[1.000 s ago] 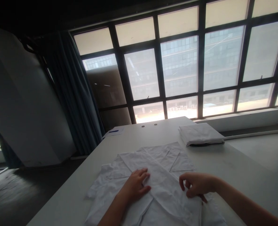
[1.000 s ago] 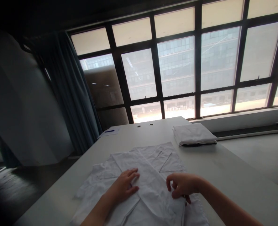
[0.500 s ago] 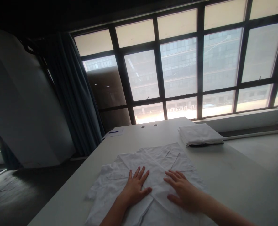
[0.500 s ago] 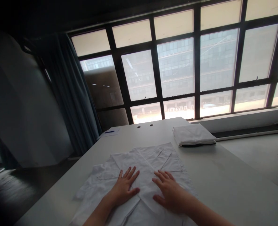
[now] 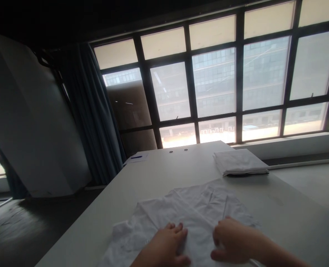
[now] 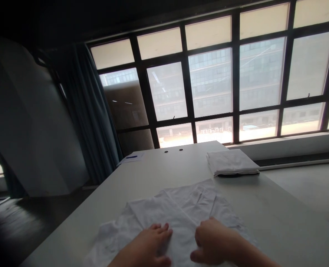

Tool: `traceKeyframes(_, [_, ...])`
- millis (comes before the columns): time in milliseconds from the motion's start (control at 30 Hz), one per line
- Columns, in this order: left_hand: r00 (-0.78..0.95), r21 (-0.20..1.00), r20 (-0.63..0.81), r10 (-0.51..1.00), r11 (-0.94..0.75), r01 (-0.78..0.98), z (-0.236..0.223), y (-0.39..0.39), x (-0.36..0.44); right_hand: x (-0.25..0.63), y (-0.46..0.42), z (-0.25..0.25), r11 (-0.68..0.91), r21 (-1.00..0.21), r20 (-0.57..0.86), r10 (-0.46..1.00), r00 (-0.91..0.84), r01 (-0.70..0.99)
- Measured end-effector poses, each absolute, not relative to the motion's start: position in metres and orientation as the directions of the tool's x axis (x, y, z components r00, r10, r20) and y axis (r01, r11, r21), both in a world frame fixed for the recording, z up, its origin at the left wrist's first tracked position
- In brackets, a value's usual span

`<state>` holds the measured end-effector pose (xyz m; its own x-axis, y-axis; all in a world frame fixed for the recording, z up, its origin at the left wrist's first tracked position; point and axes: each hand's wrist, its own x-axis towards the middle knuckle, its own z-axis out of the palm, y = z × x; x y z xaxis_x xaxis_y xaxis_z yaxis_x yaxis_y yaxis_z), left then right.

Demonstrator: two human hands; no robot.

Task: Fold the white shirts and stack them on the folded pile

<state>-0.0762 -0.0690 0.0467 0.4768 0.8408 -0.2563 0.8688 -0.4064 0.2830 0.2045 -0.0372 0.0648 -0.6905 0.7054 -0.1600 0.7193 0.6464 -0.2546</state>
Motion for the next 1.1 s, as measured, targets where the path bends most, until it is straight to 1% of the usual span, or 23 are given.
traceKeyframes(67, [0.565, 0.338, -0.269, 0.780, -0.473, 0.814, 0.056, -0.079, -0.072, 0.203, -0.037, 0.072, 0.650, -0.204, -0.195, 0.706, -0.681, 0.732])
traceKeyframes(133, [0.572, 0.362, -0.232, 0.787, -0.476, 0.801, 0.061, -0.078, -0.075, 0.196, -0.027, 0.071, 0.641, -0.221, -0.242, 0.694, -0.678, 0.735])
traceKeyframes(200, [0.476, 0.332, -0.129, 0.870, -0.414, 0.847, 0.063, -0.066, -0.088, 0.184, -0.009, 0.063, 0.613, -0.317, -0.247, 0.684, -0.687, 0.724])
traceKeyframes(233, [0.393, 0.296, -0.073, 0.917, -0.356, 0.886, 0.062, -0.057, -0.098, 0.176, 0.002, 0.058, 0.597, -0.375, -0.214, 0.689, -0.693, 0.709])
traceKeyframes(300, [0.214, 0.178, -0.001, 0.977, -0.211, 0.961, 0.059, -0.038, -0.124, 0.157, 0.027, 0.047, 0.580, -0.453, -0.087, 0.727, -0.681, 0.676])
traceKeyframes(333, [0.125, 0.121, -0.007, 0.992, -0.123, 0.985, 0.056, -0.030, -0.139, 0.148, 0.039, 0.041, 0.574, -0.465, -0.035, 0.749, -0.662, 0.674])
traceKeyframes(367, [0.070, 0.100, -0.003, 0.998, -0.069, 0.993, 0.053, -0.024, -0.153, 0.138, 0.051, 0.036, 0.563, -0.469, -0.001, 0.770, -0.638, 0.680])
traceKeyframes(433, [0.021, 0.085, -0.021, 1.000, -0.020, 0.996, 0.045, -0.017, -0.178, 0.118, 0.073, 0.028, 0.529, -0.476, 0.025, 0.807, -0.590, 0.703])
traceKeyframes(533, [0.013, 0.135, -0.020, 1.000, -0.010, 0.991, 0.032, -0.015, -0.204, 0.090, 0.097, 0.018, 0.454, -0.503, 0.032, 0.861, -0.508, 0.736])
traceKeyframes(633, [-0.031, 0.198, -0.013, 0.999, 0.033, 0.980, 0.020, -0.014, -0.221, 0.064, 0.112, 0.009, 0.378, -0.528, 0.020, 0.901, -0.434, 0.761])
traceKeyframes(733, [-0.061, 0.245, -0.080, 0.995, 0.078, 0.966, 0.014, -0.011, -0.236, 0.042, 0.118, 0.004, 0.345, -0.546, 0.016, 0.916, -0.401, 0.764])
traceKeyframes(800, [-0.040, 0.280, -0.132, 0.990, 0.076, 0.957, 0.015, -0.011, -0.246, 0.031, 0.118, 0.001, 0.347, -0.553, 0.019, 0.914, -0.404, 0.758])
traceKeyframes(867, [-0.019, 0.308, -0.152, 0.988, 0.066, 0.949, 0.018, -0.013, -0.253, 0.024, 0.116, -0.001, 0.358, -0.556, 0.029, 0.910, -0.413, 0.750])
traceKeyframes(1000, [-0.016, 0.331, -0.114, 0.993, 0.053, 0.942, 0.021, -0.016, -0.256, 0.023, 0.106, -0.009, 0.408, -0.539, 0.098, 0.900, -0.426, 0.737])
traceKeyframes(1100, [-0.039, 0.314, -0.079, 0.996, 0.062, 0.948, 0.023, -0.015, -0.255, 0.026, 0.098, -0.012, 0.454, -0.490, 0.173, 0.887, -0.428, 0.744])
